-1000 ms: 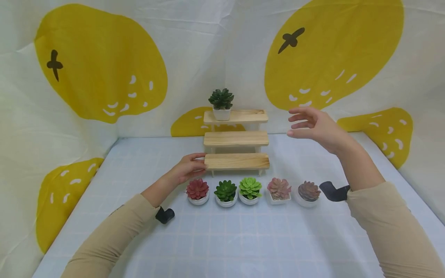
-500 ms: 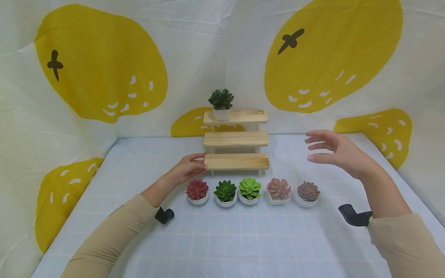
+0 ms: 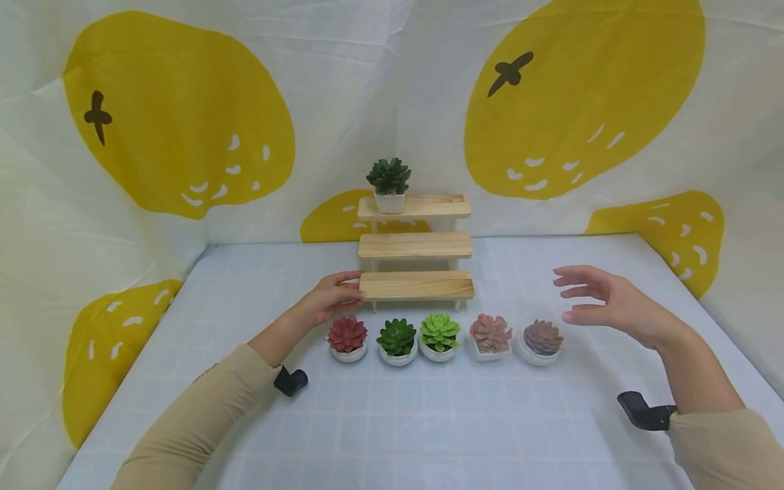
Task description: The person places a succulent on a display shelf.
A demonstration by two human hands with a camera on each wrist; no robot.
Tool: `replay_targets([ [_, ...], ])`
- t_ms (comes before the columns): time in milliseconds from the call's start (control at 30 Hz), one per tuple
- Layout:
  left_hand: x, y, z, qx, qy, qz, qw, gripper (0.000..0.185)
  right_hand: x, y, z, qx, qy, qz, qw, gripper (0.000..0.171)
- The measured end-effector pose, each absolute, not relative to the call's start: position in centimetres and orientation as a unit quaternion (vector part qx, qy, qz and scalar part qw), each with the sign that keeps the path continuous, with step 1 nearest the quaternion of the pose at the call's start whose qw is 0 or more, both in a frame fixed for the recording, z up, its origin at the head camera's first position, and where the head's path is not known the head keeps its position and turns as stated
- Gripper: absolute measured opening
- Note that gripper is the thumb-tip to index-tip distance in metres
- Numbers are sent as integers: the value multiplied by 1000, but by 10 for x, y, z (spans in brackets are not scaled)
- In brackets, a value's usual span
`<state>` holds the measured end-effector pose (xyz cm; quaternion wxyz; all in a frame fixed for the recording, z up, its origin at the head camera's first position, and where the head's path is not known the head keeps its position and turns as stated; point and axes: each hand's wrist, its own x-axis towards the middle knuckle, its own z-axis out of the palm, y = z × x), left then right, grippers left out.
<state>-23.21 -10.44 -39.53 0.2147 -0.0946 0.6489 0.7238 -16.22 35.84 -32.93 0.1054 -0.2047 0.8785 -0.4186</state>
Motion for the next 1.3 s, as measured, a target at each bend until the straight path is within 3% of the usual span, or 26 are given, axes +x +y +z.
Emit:
replay_targets([
  [467,-233,-104,-397,-98,651,722,211,54,-149,368,-371,-197,846,-456,190,61],
  [767,-231,-104,-395,-94,650,724,211,55,-145,365,-391,-234,817,-475,229,73],
  [1033,-232,-104,-395,-89,649,725,212,54,-147,359,-397,-182,847,-458,199,61],
  [1300,-231,-105,-395,-87,648,726,212,54,-148,353,-397,-151,869,-432,189,64],
])
